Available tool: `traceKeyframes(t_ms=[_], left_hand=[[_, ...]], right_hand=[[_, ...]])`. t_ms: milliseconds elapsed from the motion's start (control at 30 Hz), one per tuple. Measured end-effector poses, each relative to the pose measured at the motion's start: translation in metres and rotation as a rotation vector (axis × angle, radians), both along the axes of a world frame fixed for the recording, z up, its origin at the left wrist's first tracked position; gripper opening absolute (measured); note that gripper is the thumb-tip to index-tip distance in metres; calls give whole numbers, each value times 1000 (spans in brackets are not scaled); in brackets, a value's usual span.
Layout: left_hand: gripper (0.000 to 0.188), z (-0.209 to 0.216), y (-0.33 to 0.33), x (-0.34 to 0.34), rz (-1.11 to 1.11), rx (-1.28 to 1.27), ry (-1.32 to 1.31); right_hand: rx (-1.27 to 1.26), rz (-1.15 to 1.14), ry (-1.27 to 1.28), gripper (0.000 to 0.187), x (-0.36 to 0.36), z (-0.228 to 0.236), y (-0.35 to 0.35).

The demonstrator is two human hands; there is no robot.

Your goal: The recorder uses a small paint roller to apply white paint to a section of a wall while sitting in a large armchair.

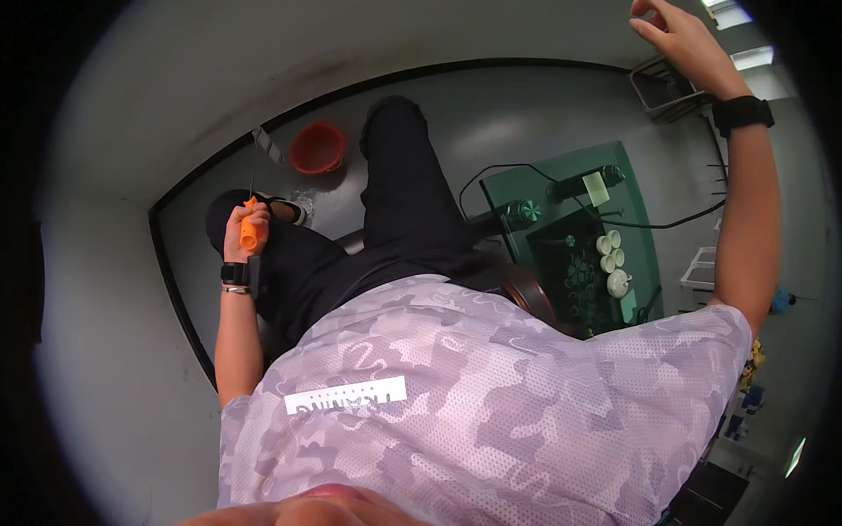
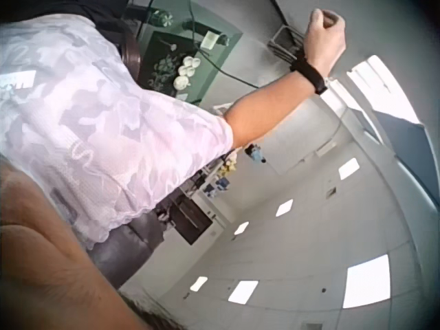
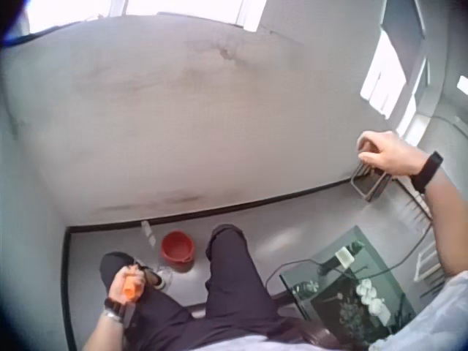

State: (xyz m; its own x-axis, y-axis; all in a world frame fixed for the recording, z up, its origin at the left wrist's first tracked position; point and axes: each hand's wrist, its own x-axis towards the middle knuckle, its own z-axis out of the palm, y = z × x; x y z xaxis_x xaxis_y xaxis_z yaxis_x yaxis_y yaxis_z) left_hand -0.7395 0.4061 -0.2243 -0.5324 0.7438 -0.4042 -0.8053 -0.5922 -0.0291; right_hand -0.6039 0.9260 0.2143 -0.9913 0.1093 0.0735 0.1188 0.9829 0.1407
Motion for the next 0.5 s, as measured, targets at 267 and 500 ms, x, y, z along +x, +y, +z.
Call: traceKeyframes(t_ms=[267,500], left_hand=[[20,71,8,14,82,-53,79],[24,54,13,14,15,-144,127]], right_hand=[[-369,393,-67,18,-26,-72,-77],[-481,260,-1022,39,79,-359,-51]])
